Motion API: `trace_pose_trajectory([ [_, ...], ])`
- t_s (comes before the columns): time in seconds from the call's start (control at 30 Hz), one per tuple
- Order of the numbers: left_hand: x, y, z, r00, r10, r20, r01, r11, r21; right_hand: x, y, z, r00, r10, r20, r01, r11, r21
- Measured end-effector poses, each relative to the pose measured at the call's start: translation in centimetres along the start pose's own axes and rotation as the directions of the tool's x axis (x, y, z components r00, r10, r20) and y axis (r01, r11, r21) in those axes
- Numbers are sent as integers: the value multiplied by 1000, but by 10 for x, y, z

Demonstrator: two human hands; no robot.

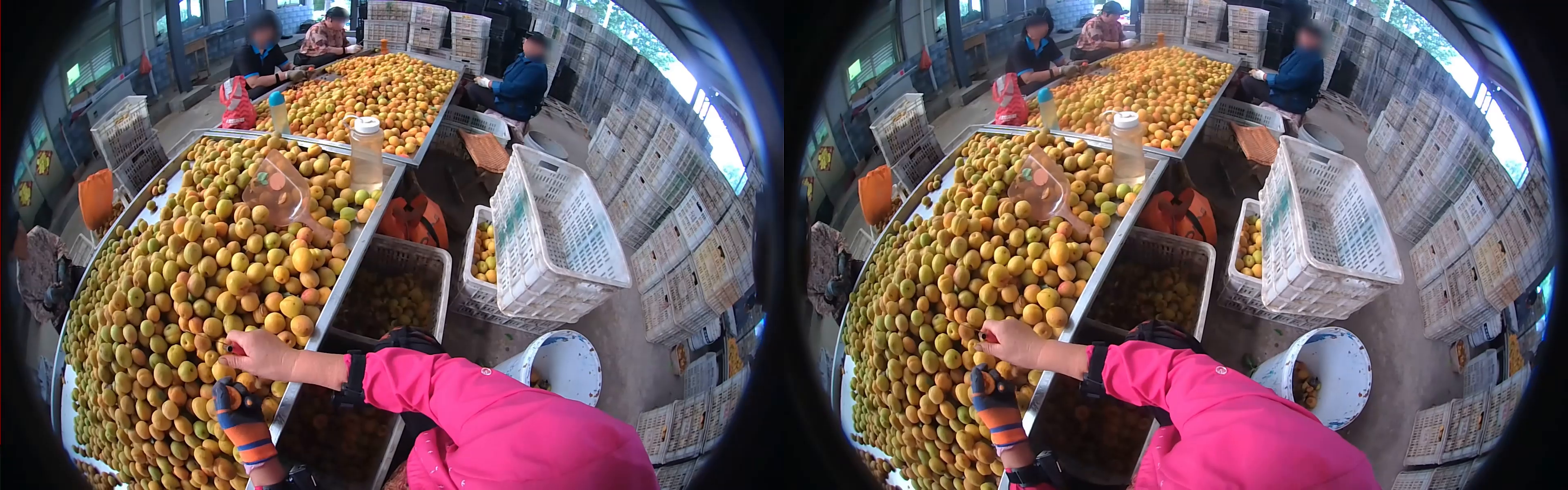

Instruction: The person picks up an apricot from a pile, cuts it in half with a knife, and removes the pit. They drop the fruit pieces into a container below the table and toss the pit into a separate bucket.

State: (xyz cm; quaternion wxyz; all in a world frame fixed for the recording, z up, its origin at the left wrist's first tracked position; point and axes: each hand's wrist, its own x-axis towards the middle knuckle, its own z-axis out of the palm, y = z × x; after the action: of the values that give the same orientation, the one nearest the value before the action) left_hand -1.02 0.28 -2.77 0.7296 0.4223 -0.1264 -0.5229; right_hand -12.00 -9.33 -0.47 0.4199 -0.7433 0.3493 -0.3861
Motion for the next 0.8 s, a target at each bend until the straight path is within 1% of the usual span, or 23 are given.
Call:
trace_pose_trajectory([
  [0.03, 2, -3, -3, 997, 2, 80, -2, 1000, 6, -1, -2, -2, 1000, 10, 16, -10, 1000, 12],
  [0.07, 5, -4, -10, 988, 15, 151, -18, 1000, 14, -2, -4, -2, 999, -4, -36, 6, 998, 56],
  [0.1, 19, -18, -32, 950, 204, 237, -269, 920, 287, 0, 0, -1, 1000, 12, -24, -9, 995, 98],
  [0.13, 10, -7, -16, 998, -16, 53, 16, 1000, 11, 0, -3, -3, 999, 34, -23, -32, 995, 93],
  [0.17, 15, -19, -23, 973, 206, 104, -229, 921, 314, 0, -1, -1, 998, 47, -47, -43, 995, 95],
  [0.2, 10, -18, -18, 938, 321, 128, -341, 799, 495, 2, 6, 3, 996, 23, -89, -19, 999, 40],
  [0.23, 10, -11, -19, 993, 62, 104, -74, 990, 116, 3, 11, 6, 992, -24, -125, 29, 999, 33],
  [0.27, 9, -13, -19, 981, 135, 141, -156, 975, 155, 3, 8, 4, 996, 64, -55, -60, 996, 73],
  [0.33, 5, -5, -11, 988, -20, 151, 22, 1000, -17, 3, 7, 1, 998, 22, -55, -17, 996, 91],
  [0.4, 6, -4, -10, 982, -9, 190, 7, 1000, 11, 3, -4, -3, 998, 58, -35, -52, 986, 160],
  [0.43, 4, -3, -7, 982, -20, 187, 25, 999, -29, 4, 0, -2, 998, 52, -19, -48, 985, 164],
  [0.47, 4, -3, -6, 983, -14, 186, 21, 999, -33, 7, 4, -3, 996, 37, -81, -20, 980, 197],
  [0.5, 4, -4, -6, 978, -43, 205, 54, 998, -45, 8, 6, -4, 989, 27, -146, 7, 973, 230],
  [0.53, 3, -4, -7, 972, -71, 223, 85, 995, -53, 8, 6, -5, 989, 25, -145, 9, 973, 232],
  [0.6, -1, -2, -3, 973, -49, 226, 56, 998, -23, 8, -7, -11, 970, 45, -239, 27, 957, 289],
  [0.63, -1, -4, -3, 971, -65, 229, 71, 997, -18, 8, -1, -13, 972, 100, -215, -24, 944, 329],
  [0.67, 0, -6, -4, 970, -77, 230, 82, 997, -13, 8, 6, -15, 974, 95, -206, -21, 942, 335],
  [0.7, 1, -9, -6, 976, -124, 180, 120, 992, 30, 8, 12, -16, 969, 89, -232, -15, 953, 303],
  [0.73, 3, -12, -7, 981, -99, 169, 83, 992, 95, 9, 16, -15, 967, 74, -245, -3, 961, 277],
  [0.8, -1, -16, -9, 973, -88, 215, 48, 982, 184, 9, 17, -17, 957, 73, -282, -2, 969, 246],
])
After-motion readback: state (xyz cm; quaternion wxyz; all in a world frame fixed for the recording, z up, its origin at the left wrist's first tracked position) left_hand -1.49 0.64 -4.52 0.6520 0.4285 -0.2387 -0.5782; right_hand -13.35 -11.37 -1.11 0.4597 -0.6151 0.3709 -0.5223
